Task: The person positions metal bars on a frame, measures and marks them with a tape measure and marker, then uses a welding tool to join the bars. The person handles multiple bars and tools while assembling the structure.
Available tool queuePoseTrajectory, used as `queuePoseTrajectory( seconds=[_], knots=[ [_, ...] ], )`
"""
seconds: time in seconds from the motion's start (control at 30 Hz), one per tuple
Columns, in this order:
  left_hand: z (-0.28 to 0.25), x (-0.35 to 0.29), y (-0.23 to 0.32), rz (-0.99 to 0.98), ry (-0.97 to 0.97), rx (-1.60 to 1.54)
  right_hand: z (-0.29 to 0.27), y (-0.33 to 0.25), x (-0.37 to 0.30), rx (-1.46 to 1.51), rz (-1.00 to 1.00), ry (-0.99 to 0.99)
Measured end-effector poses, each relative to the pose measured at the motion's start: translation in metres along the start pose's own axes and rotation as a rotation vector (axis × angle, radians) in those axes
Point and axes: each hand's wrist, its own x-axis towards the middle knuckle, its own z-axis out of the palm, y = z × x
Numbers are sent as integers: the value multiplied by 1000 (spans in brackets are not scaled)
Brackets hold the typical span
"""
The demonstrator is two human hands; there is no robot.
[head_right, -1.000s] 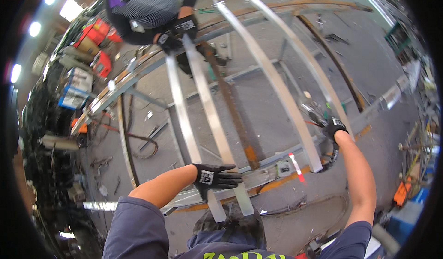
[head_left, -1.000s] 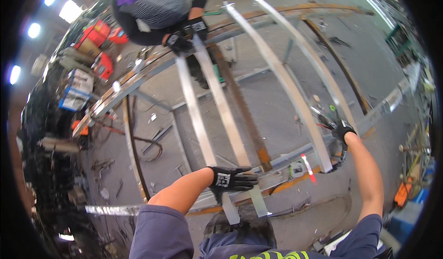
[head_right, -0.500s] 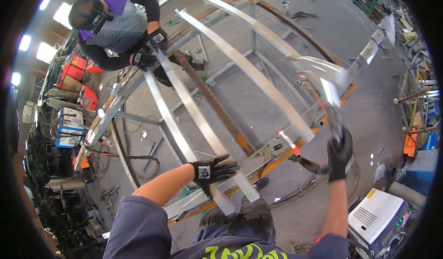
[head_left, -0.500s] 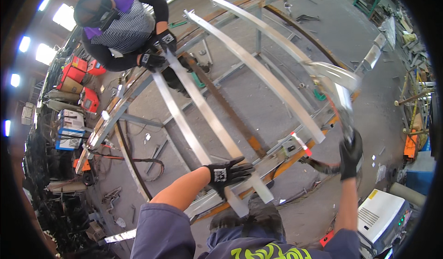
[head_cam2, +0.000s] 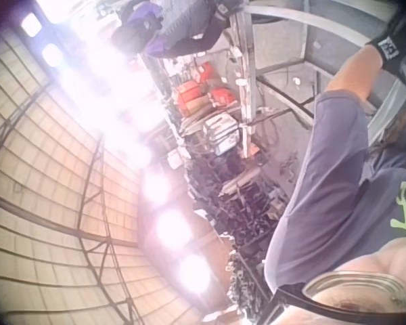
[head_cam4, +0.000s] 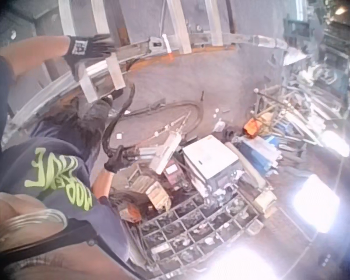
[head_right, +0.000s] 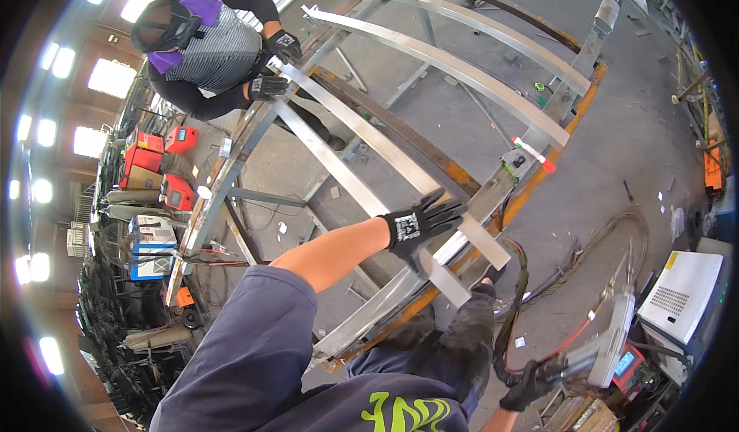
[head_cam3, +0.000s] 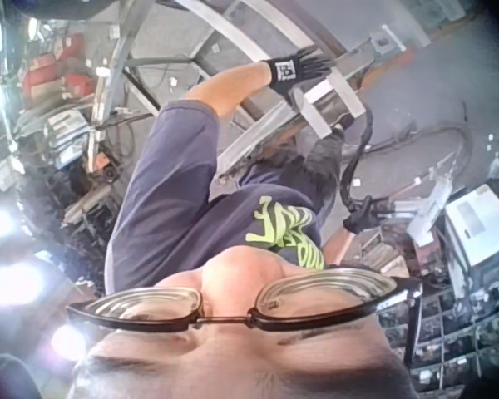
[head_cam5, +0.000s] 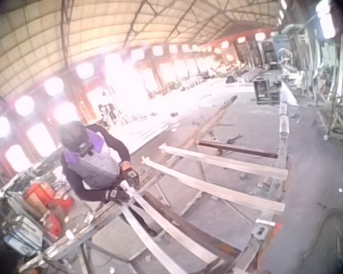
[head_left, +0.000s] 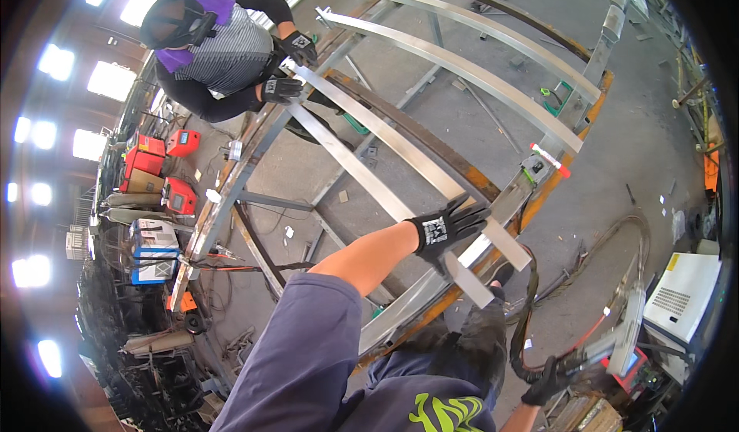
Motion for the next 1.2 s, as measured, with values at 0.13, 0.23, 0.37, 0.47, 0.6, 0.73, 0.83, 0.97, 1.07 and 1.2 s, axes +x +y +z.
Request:
queuePoseTrajectory(
  seconds=[0.13,0.23,0.37,0.47,0.6,0.73,0.83,0.97,1.07,1.2],
  knots=[
    [4,-6,9,5,15,-4,-19,-57,-56,305,216,-59],
    [4,-18,15,-10,22,-13,-28,-33,-73,271,333,-272],
    [3,-12,20,19,12,-16,-33,-5,-98,254,47,-343],
    [16,6,11,56,49,-56,-27,-6,-87,134,99,-534],
    [30,-5,9,-99,-6,-8,5,-20,-65,-784,-876,-772],
    [27,0,13,-23,59,22,22,-15,-48,-104,-475,-866],
    [35,2,7,16,84,58,42,-36,-31,-32,-444,-910],
    [33,6,8,10,94,55,68,-27,-19,-2,-450,-862],
    [31,3,10,-1,73,32,84,-14,-15,47,-473,-841],
    [29,-2,13,25,62,40,92,0,-12,63,-444,-922]
  ],
)
